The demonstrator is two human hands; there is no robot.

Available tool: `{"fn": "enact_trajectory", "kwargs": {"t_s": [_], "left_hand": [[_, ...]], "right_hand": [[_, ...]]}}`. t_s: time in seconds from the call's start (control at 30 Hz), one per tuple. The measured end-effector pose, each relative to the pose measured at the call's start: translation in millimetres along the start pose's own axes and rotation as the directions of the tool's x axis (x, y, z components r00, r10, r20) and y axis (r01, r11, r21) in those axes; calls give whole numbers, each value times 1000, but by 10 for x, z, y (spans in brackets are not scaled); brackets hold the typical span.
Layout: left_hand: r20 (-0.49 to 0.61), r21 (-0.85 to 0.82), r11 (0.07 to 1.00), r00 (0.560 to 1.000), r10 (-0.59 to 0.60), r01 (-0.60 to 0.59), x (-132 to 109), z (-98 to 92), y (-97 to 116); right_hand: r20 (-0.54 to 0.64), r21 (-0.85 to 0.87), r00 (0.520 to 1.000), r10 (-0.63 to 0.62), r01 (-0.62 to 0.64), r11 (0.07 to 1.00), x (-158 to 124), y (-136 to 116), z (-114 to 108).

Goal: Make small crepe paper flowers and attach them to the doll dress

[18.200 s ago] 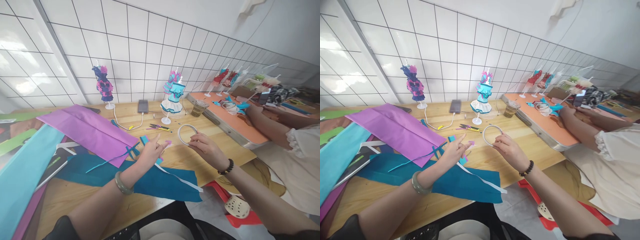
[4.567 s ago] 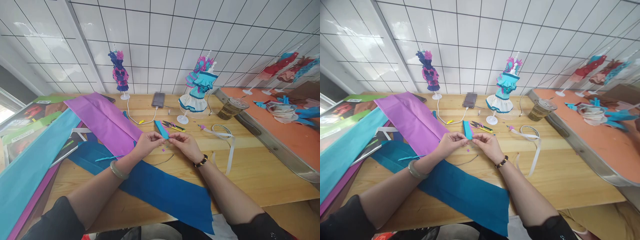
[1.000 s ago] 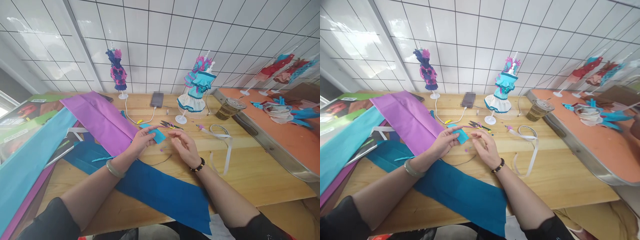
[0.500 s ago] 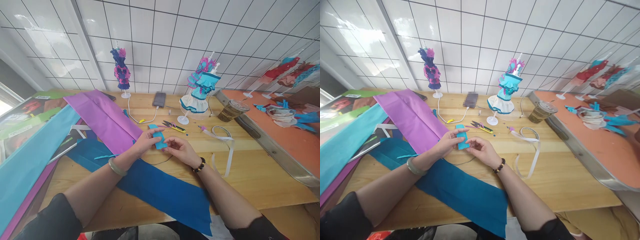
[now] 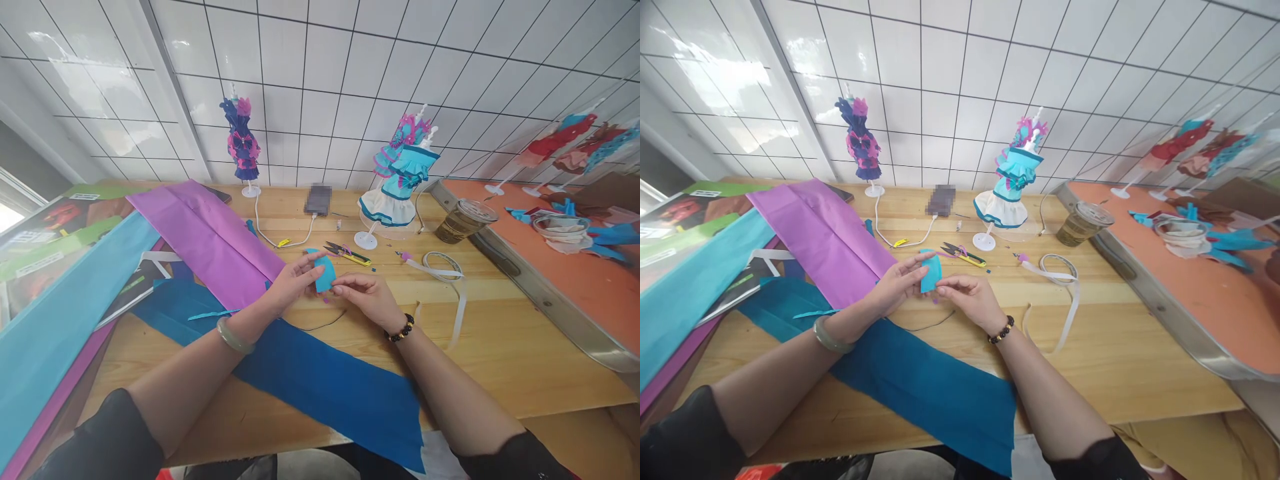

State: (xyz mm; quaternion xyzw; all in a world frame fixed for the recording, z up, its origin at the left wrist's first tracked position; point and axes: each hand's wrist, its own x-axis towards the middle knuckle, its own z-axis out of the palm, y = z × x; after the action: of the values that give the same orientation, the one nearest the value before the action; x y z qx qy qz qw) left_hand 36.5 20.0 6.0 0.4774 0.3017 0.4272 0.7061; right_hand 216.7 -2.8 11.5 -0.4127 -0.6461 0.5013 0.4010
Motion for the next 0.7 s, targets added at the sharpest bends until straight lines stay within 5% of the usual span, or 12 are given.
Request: {"fn": "enact_trajectory", "kwargs": {"t_s": [0.17, 0.4, 0.7], "left_hand": [[8, 180, 964, 980, 200, -198, -40, 62, -18], [-32, 496, 817, 934, 356, -294, -25, 57, -121], [-82, 509, 821, 935, 345, -258, 1, 26, -164]], "right_hand": [[-201, -117, 976, -87, 65, 991, 37, 40, -55], [-228, -116, 970, -87, 61, 991, 47, 37, -66], [-217, -80, 972, -85, 69, 994, 47, 27, -65]]}}
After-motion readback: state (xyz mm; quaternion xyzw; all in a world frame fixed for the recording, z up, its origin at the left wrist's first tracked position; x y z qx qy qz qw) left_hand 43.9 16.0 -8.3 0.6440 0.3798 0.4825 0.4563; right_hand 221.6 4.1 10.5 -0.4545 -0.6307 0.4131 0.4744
